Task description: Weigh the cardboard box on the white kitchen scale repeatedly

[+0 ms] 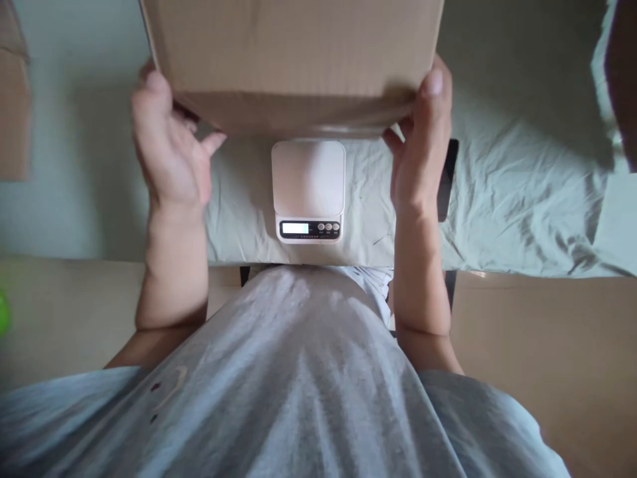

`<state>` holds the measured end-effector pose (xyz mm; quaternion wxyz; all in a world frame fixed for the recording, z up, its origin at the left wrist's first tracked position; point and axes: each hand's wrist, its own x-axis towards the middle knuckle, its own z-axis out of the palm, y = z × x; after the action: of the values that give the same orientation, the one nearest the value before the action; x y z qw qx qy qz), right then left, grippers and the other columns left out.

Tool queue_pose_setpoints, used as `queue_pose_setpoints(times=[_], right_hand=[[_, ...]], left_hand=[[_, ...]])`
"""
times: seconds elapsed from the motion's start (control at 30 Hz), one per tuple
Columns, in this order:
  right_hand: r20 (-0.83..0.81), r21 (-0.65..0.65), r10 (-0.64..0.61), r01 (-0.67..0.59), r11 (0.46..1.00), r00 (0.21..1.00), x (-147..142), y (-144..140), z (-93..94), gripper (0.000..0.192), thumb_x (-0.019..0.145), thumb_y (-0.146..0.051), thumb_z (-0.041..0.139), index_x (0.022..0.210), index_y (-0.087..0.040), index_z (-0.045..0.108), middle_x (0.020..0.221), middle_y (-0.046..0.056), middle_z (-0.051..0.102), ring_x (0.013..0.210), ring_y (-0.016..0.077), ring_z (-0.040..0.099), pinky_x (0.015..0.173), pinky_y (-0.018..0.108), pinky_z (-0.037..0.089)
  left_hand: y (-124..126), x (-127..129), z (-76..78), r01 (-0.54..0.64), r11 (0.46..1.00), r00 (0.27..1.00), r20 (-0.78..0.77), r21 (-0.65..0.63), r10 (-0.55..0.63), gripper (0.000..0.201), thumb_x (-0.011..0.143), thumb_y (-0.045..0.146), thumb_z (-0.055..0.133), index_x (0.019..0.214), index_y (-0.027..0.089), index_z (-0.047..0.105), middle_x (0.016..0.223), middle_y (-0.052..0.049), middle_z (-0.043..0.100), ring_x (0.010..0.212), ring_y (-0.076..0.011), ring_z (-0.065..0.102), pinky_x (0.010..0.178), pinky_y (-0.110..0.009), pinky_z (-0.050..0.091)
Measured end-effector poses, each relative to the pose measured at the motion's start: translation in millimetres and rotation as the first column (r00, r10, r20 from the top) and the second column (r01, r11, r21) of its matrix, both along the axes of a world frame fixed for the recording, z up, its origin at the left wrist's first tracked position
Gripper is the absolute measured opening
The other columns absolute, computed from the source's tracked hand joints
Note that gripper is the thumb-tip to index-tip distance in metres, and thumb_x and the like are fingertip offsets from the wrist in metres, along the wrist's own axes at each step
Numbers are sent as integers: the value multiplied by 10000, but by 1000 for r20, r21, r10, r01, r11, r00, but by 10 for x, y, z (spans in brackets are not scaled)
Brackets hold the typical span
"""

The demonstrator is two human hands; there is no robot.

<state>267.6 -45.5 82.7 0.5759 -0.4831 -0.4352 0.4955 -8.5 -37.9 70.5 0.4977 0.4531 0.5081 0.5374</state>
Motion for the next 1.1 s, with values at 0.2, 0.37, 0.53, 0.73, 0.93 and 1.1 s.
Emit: queue_pose_setpoints(times=[0.2, 0.37, 0.53, 0.73, 0.93, 1.1], right_hand=[[98, -65, -49, 55, 996, 994, -79, -594, -12, 359, 805, -610, 455, 1046, -376, 582, 1109, -10, 601, 1063, 231, 591, 837, 397, 565], [95, -113, -26, 37, 993, 995, -35, -836, -91, 346, 814, -568, 462, 1084, -399, 597, 1132, -4, 601, 1082, 246, 588, 901, 454, 526], [86, -136, -27, 38, 990, 996, 20, -914, -202, 370, 818, -566, 463, 1112, -387, 598, 1132, -2, 619, 1064, 234, 602, 914, 461, 517], [72, -134, -18, 28, 991, 997, 15, -911, -263, 401, 808, -635, 427, 1094, -411, 598, 1163, -22, 614, 1142, 235, 580, 948, 469, 503], [66, -138, -49, 58, 989, 997, 92, -838, -412, 571, 825, -728, 238, 1114, -373, 579, 1250, -5, 584, 1246, 247, 530, 902, 507, 514], [-5, -211, -38, 36, 977, 999, 182, -813, -780, 512, 784, -724, 357, 1014, -336, 598, 1170, 28, 639, 1172, 248, 580, 867, 491, 528]], left_hand=[[-719, 46, 33, -60, 996, 995, 72, -61, 65, 397, 766, 603, 584, 1085, 367, 560, 1350, 40, 497, 1380, -294, 311, 1038, -572, 421], [-975, 50, -86, -56, 993, 995, 71, -104, 64, 342, 784, 551, 583, 1096, 412, 584, 1317, 34, 523, 1332, -287, 405, 981, -535, 479], [-1079, 56, -192, -38, 990, 999, 20, -134, 41, 393, 803, 601, 543, 1143, 405, 555, 1359, 23, 512, 1351, -295, 400, 987, -486, 485], [-1057, 36, -217, 3, 998, 999, -33, -69, -6, 422, 855, 606, 470, 1219, 399, 523, 1352, 8, 532, 1348, -285, 415, 998, -497, 476], [-969, -49, -359, -50, 998, 994, -96, -42, 45, 532, 864, 706, 281, 1243, 428, 529, 1363, 31, 541, 1373, -223, 398, 1040, -424, 455], [-940, -256, -812, -48, 987, 995, -93, -156, 34, 548, 842, 714, 325, 1189, 382, 590, 1306, -6, 589, 1282, -249, 503, 983, -451, 492]])
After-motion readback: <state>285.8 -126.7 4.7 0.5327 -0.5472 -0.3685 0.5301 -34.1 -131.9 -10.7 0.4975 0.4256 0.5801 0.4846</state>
